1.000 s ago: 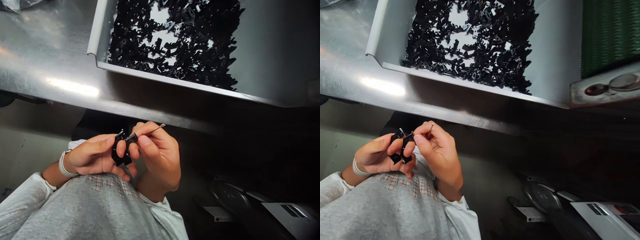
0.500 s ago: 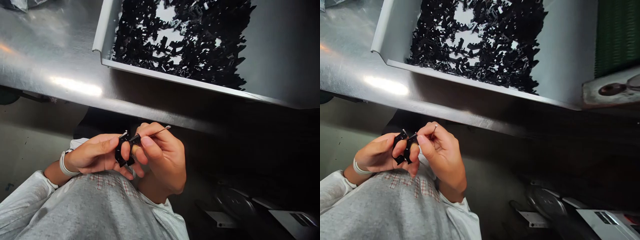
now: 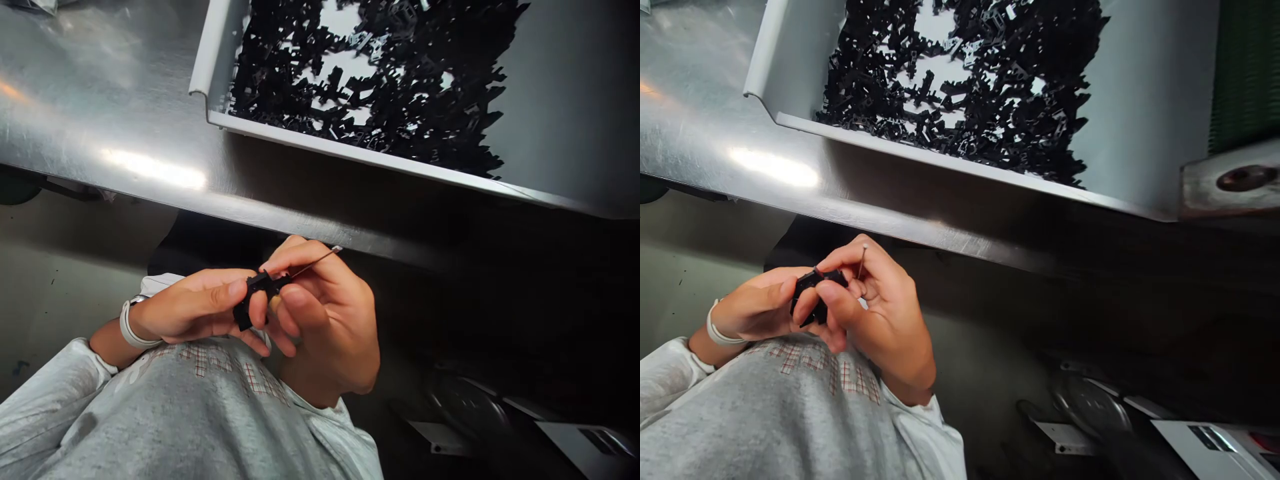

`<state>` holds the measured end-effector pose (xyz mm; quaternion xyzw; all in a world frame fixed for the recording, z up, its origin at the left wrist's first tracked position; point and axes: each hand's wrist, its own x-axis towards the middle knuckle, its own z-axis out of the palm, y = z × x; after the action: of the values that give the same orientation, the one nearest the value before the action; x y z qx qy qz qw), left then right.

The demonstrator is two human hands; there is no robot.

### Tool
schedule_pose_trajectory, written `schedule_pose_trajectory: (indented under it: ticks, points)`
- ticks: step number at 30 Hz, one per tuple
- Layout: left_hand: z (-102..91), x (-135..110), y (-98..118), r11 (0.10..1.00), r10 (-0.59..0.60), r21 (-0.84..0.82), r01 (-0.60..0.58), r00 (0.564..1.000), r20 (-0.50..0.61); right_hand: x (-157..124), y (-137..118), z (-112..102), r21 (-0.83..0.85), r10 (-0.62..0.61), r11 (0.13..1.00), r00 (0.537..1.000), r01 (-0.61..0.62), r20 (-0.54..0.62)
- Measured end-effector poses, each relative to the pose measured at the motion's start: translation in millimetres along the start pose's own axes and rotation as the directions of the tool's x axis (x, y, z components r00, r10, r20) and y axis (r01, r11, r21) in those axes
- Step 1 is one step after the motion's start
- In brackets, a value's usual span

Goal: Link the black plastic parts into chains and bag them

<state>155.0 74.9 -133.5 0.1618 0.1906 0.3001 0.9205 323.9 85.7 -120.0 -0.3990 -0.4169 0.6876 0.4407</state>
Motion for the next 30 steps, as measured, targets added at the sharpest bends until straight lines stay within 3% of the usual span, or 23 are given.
schedule_pose_trajectory:
  ticks: [7, 12, 16, 21, 24, 30]
  points:
    - [-4.5, 0.8, -3.4, 1.0, -0.02, 0.014, 0.02, 1.0, -0.003, 9.9, 0.1, -8.6, -0.034, 0.071, 0.997, 0.984, -0.066, 0.165]
    - [-4.5, 0.5, -1.3, 0.995, -0.063, -0.081, 0.062, 0.998, -0.007, 10.9, 2.1, -16.5, 0.092, 0.123, 0.984, 0.954, -0.154, 0.272]
    - [-3.2, 0.9, 3.8, 0.99, -0.065, -0.131, 0.057, 0.996, -0.058, 11.8, 2.8, -17.3, 0.105, 0.104, 0.986, 0.97, -0.13, 0.22]
    - [-2.1, 3.3, 5.4, 0.986, -0.092, -0.146, 0.084, 0.995, -0.049, 13.3, 0.6, -11.4, 0.073, 0.197, 0.973, 0.955, -0.218, 0.221]
    - [-2.5, 4.0, 6.4, 0.98, -0.101, -0.175, 0.091, 0.993, -0.053, 13.3, 0.7, -8.3, 0.088, 0.194, 0.974, 0.966, -0.211, 0.174]
    - [-8.8, 2.8, 8.7, 0.976, -0.108, -0.182, 0.117, 0.992, 0.058, 13.0, 0.4, -6.4, 0.083, 0.189, 0.977, 0.977, -0.198, 0.1]
